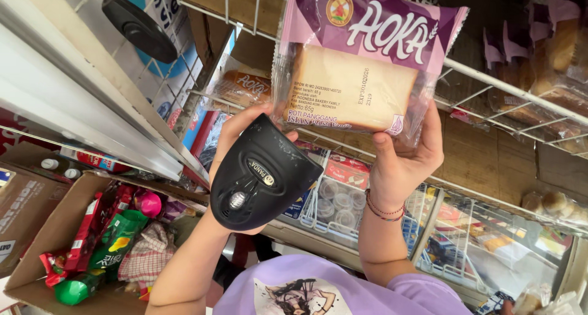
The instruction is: The person picks up various packaged food items from a cardboard box, scans their barcodes with a handheld scanner, and places the items onto store shelves or into other boxes.
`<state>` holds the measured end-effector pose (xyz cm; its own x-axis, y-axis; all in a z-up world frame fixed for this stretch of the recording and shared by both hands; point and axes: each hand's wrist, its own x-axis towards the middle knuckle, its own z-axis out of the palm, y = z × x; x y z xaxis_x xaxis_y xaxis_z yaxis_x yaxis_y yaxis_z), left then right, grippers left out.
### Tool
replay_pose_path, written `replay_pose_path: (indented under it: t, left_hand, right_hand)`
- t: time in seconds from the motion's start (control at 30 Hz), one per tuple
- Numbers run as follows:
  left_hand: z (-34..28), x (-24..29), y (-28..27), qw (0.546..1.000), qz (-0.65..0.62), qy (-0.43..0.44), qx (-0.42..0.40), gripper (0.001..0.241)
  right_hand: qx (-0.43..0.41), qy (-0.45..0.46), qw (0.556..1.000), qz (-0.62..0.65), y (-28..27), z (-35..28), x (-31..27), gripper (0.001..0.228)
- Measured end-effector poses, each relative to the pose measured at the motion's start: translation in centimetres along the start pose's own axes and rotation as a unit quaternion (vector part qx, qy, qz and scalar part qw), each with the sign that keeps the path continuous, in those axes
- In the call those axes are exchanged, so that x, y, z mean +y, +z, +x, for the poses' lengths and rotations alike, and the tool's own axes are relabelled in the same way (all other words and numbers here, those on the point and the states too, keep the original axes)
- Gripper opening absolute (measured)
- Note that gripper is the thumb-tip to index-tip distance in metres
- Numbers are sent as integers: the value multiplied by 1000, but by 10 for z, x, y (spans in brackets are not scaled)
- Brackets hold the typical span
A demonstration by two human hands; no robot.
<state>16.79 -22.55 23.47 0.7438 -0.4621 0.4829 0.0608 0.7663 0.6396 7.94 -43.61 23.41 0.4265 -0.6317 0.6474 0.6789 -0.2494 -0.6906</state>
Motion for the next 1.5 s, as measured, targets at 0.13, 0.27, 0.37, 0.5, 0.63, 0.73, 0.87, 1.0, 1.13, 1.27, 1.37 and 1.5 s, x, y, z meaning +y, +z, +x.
replay_pose_path:
  t: [0.13, 0.27, 0.37, 0.5, 0.63, 0.73, 0.87, 1.0, 1.13, 1.27, 1.37, 1.5]
  left_hand:
    - [5, 0, 2, 1000, -25, -17, 3, 57]
    - [13, -1, 1, 995, -71, -60, 23, 53]
    - [18, -2, 3, 1000, 8, -3, -28, 53]
    - [22, -3, 5, 1000, -17, -24, -5, 51]
    - [29, -8, 4, 999, -32, -20, 24, 55]
    - [29, -4, 8, 999, 35, -3, 15, 62]
    - [35, -5, 24, 991, 123, 51, -10, 82]
    - [43, -14, 38, 982, 165, 86, -44, 84]
    - [55, -23, 53, 992, 100, 42, -60, 83]
    - [64, -23, 66, 982, 143, 41, -114, 86]
    - [64, -27, 70, 971, 192, 54, -134, 86]
    - [60, -35, 71, 987, 120, 1, -105, 75]
  right_hand:
    - [7, -2, 1000, -10, 2, 2, -5, 78]
    - [6, -69, 998, -2, 6, 8, -10, 71]
    - [23, -104, 994, -30, 7, 15, -10, 56]
    - [34, -109, 992, -47, 7, 22, -7, 41]
    - [31, -117, 992, -46, 9, 24, -3, 37]
    - [39, -122, 990, -58, 8, 25, -3, 41]
    - [45, -123, 989, -66, 2, 32, -9, 41]
    - [63, -151, 981, -101, -6, 42, -18, 39]
    - [65, -136, 981, -125, -23, 50, -30, 36]
    - [65, -122, 981, -135, -41, 57, -39, 32]
    - [66, -119, 980, -147, -52, 60, -42, 30]
    - [84, -111, 979, -147, -59, 51, -47, 30]
